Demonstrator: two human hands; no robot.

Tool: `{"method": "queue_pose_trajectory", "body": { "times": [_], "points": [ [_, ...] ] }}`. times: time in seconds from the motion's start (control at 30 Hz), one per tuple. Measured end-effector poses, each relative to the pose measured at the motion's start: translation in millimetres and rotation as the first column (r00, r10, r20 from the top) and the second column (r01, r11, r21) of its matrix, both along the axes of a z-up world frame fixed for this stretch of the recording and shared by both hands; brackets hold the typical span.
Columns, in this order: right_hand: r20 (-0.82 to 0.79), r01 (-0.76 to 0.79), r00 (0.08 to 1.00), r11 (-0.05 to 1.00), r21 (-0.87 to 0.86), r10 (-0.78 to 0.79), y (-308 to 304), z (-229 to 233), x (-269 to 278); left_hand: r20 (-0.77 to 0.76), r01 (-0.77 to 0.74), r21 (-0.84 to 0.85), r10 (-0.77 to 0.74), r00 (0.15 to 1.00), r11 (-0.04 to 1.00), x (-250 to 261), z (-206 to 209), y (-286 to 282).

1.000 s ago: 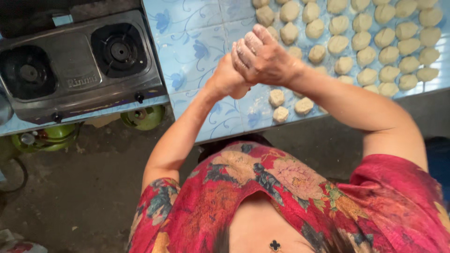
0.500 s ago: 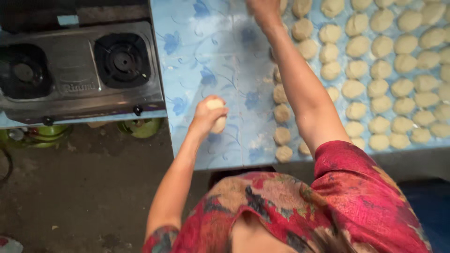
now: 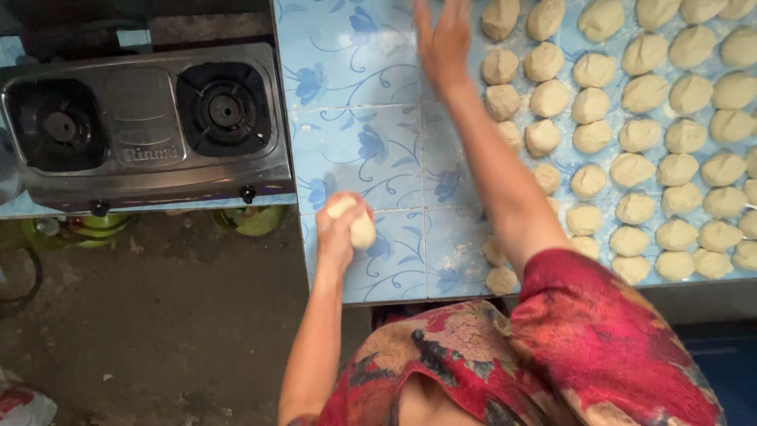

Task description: The person repeatedly pinches off small pieces of dough from a larger mass, rolls each piece into a ball between the palms, and places the balls in neat rows on a blue tiled countertop. The process continues throughout the clip with consistent sizing and placement.

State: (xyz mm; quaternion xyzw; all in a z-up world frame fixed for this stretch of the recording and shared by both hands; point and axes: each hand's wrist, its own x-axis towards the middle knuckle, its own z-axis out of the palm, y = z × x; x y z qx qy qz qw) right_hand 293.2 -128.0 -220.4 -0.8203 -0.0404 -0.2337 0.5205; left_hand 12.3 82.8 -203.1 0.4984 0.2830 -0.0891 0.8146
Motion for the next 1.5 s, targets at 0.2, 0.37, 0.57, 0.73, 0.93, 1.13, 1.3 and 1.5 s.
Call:
{"method": "queue_pose_trajectory", "body": {
  "times": [0.2,0.37,0.57,0.73,0.93,1.13,1.3,1.5],
  "points": [
    [-0.02,-0.377,0.926,0.925,-0.053,0.376,79,47,-175,0.504,-0.029,-0.081,0.066,0.861,0.996,82,29,-38],
    [0.331,-0.161,0.921,0.974,-0.16,0.207,49,74,-134,0.511,0.07,0.183,-0.156,0.845,0.981,102,64,-77],
    [0.169,-0.164,0.976,0.973,0.165,0.136,20,124,-152,0.595,0.192,0.005,-0.157,0.788,0.981,125,94,-92],
    [-0.068,-0.253,0.873,0.569,0.783,0.482,-5,148,-139,0.574,0.411,0.104,-0.393,0.719,0.906,119,105,-85],
    [0.09,-0.552,0.802,0.79,-0.268,0.591,-52,227,-152,0.521,0.48,0.037,-0.426,0.739,0.877,111,145,-72],
    [0.261,0.242,0.567,0.146,-0.959,0.781,-42,258,-155,0.397,0.64,0.145,-0.637,0.661,0.754,101,134,-71],
    [0.161,0.086,0.609,0.137,-0.987,0.777,-50,187,-149,0.228,0.605,0.321,-0.68,0.697,0.728,102,85,-80],
    [-0.182,-0.22,0.953,0.143,-0.965,0.24,-46,26,-87,0.015,0.724,0.684,-0.994,0.105,0.087,48,88,-148]
  ]
}}
